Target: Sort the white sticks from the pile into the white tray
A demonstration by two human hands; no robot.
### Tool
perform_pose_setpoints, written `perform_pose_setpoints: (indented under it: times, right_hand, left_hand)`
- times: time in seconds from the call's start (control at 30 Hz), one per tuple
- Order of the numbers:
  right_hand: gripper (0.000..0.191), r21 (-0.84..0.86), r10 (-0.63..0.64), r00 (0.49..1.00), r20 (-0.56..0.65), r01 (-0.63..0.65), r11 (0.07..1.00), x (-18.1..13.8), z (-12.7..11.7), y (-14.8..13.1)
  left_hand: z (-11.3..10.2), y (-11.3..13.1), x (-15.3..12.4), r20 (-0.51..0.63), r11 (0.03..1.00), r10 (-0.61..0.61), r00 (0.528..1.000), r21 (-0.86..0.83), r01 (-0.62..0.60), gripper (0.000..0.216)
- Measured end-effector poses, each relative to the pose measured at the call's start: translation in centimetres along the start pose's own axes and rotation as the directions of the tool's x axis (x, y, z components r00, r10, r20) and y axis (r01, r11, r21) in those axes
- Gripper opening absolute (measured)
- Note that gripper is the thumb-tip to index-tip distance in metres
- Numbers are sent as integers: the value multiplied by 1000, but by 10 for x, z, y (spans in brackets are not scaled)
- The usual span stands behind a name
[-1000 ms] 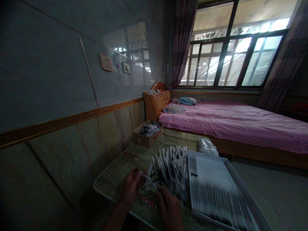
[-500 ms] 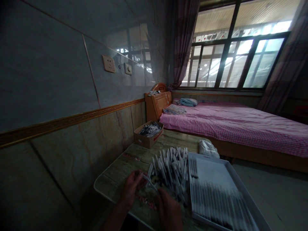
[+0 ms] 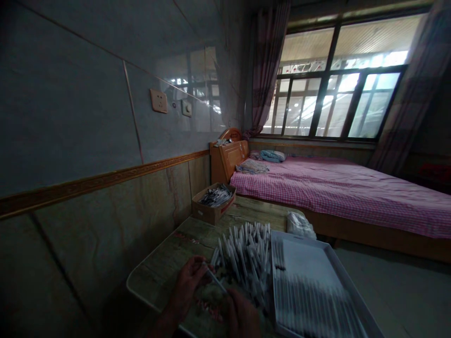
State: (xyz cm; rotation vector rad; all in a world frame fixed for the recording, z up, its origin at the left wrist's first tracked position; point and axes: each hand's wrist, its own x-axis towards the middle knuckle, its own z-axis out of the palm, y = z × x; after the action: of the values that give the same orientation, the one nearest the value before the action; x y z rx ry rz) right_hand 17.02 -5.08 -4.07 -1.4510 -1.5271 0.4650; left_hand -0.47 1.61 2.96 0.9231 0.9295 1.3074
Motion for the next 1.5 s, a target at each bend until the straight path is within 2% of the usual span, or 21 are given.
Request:
perform_pose_setpoints:
  times: [0.13, 0.23, 0.3, 0.4, 0.5, 0.6, 0.7, 0.73, 0.8, 0.9, 1.07, 1.27, 1.5]
  right_hand:
    - [56, 45, 39, 999, -14, -38, 998, 3, -1, 6]
    - [56, 60, 19, 993, 114, -25, 998, 6, 0, -5]
    - [56, 10, 19, 983, 185, -21, 1000, 7, -1, -16]
    - [49, -52, 45, 983, 179, -36, 998, 10, -15, -29]
    - [40, -47, 80, 997, 3, -79, 996, 19, -52, -30]
    - [35, -85, 130, 972, -198, -149, 985, 38, -106, -17]
    - [35, -297, 225, 955, -194, -276, 914, 65, -153, 4]
    - [37, -388, 282, 946, -161, -323, 863, 73, -164, 10]
    - [38, -469, 349, 923, -162, -383, 796, 88, -176, 21]
    - [36, -538, 439, 881, -176, -459, 707, 104, -176, 32]
    - [37, -628, 556, 808, -195, -538, 562, 118, -161, 36]
    - [37, -706, 567, 806, -169, -501, 501, 126, -151, 35]
    - [40, -761, 551, 830, -90, -414, 500, 123, -153, 34]
  left_hand:
    - [3, -2, 0, -22, 1000, 18, 1000, 13, -17, 49]
    - [3, -5, 2, -41, 999, 31, 999, 22, -30, 50]
    - [1, -6, 4, -23, 999, 34, 999, 36, -34, 50]
    - [-5, -9, 7, -6, 997, 40, 999, 64, -40, 56]
    - [-18, -17, 16, -132, 986, 109, 985, 142, -90, 56]
    - [-31, -33, 28, -223, 944, 215, 951, 295, -144, 45]
    - [-38, -47, 36, -203, 884, 260, 944, 443, -148, 35]
    - [-39, -50, 37, -186, 866, 263, 947, 479, -146, 32]
    - [-39, -52, 37, -143, 830, 262, 954, 537, -148, 26]
    - [-42, -51, 35, -84, 767, 257, 963, 624, -150, 20]
    - [-44, -49, 33, -32, 697, 222, 975, 704, -135, 22]
    - [-38, -44, 29, -25, 673, 184, 983, 732, -107, 21]
    - [-30, -33, 19, -6, 645, 209, 978, 752, -133, 20]
